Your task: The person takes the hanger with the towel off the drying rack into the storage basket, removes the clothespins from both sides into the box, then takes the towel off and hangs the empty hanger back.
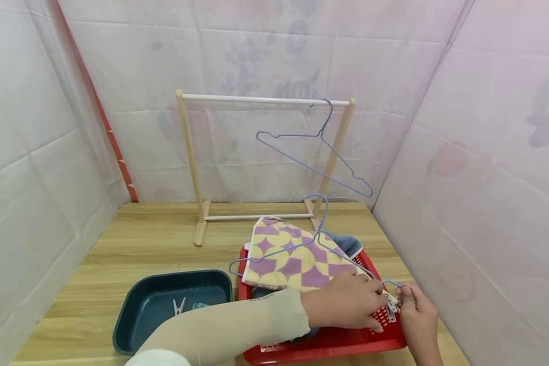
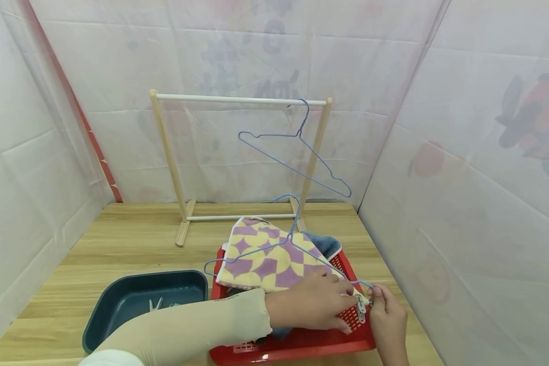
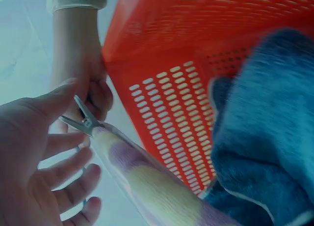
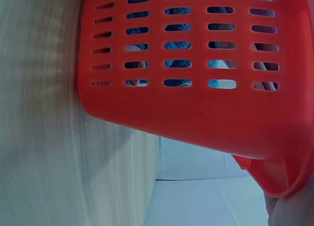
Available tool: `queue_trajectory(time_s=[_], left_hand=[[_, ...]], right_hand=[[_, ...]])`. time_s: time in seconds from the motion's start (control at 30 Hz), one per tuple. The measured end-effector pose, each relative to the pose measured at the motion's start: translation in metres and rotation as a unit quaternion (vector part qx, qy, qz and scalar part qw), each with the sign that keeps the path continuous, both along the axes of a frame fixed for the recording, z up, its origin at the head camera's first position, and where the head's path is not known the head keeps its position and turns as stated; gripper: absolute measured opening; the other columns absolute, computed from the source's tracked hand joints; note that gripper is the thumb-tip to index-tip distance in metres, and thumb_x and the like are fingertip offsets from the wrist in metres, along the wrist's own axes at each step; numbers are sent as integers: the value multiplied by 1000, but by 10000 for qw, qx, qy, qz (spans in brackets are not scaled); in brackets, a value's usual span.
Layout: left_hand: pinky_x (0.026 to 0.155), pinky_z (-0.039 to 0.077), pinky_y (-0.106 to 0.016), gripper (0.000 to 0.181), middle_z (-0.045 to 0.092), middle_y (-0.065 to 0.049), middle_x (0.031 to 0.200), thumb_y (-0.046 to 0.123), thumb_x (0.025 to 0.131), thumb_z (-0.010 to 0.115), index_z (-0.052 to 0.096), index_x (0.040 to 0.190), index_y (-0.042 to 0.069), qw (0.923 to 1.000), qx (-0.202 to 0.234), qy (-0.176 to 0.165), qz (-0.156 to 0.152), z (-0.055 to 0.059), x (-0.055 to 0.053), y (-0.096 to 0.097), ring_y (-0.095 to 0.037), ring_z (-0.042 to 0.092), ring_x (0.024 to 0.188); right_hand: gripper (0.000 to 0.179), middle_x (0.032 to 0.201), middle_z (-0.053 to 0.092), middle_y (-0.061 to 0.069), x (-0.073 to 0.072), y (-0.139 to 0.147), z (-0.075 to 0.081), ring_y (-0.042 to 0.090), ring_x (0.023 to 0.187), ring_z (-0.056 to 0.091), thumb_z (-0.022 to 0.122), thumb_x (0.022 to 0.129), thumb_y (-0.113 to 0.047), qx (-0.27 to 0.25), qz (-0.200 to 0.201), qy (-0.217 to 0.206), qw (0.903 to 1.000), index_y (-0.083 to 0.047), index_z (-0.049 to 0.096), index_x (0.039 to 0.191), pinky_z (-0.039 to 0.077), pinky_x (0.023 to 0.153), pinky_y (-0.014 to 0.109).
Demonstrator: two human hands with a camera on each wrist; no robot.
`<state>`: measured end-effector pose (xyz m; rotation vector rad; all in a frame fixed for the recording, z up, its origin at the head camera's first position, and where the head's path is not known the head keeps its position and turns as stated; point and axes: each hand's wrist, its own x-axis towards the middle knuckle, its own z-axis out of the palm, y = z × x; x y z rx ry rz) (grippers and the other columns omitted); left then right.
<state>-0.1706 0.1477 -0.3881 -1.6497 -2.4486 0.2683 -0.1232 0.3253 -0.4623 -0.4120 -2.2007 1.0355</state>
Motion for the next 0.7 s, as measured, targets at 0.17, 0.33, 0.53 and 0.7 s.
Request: queue_trajectory(time_s=[0.17, 0.33, 0.53, 0.7], left_hand=[[87, 46, -23, 50, 59, 21, 128, 72, 90, 53, 62, 129, 42, 9996, 43, 254, -63, -1, 3, 9, -1, 58, 113], [89, 47, -23, 44, 62, 21, 122, 69, 92, 55, 63, 126, 43, 9998, 91, 148, 15, -1, 6, 16, -1, 59, 109], [84, 47, -21, 33, 65, 21, 113, 60, 97, 53, 65, 122, 42, 9991, 230, 359, 75, -3, 9, 22, -1, 59, 102], [82, 52, -20, 32, 67, 17, 113, 50, 101, 52, 66, 126, 36, 9975, 237, 647, -131, -7, 11, 25, -2, 61, 96]], right_hand=[[21, 65, 53, -1, 2, -1, 2, -3, 61, 44, 55, 102, -4, 19, 37, 48, 10000, 2, 65, 85, 37, 58, 13], [22, 64, 53, -5, 2, 0, 2, -4, 60, 44, 55, 102, -6, 52, 12, 11, 10000, 2, 66, 86, 37, 58, 13], [21, 66, 55, -11, 3, 3, 1, -5, 62, 45, 55, 103, -7, -30, -1, -175, 9998, 1, 68, 89, 38, 59, 11], [20, 69, 55, -19, 3, 4, 0, -9, 65, 45, 57, 102, -7, 20, -26, -170, 9998, 1, 69, 89, 38, 62, 9]])
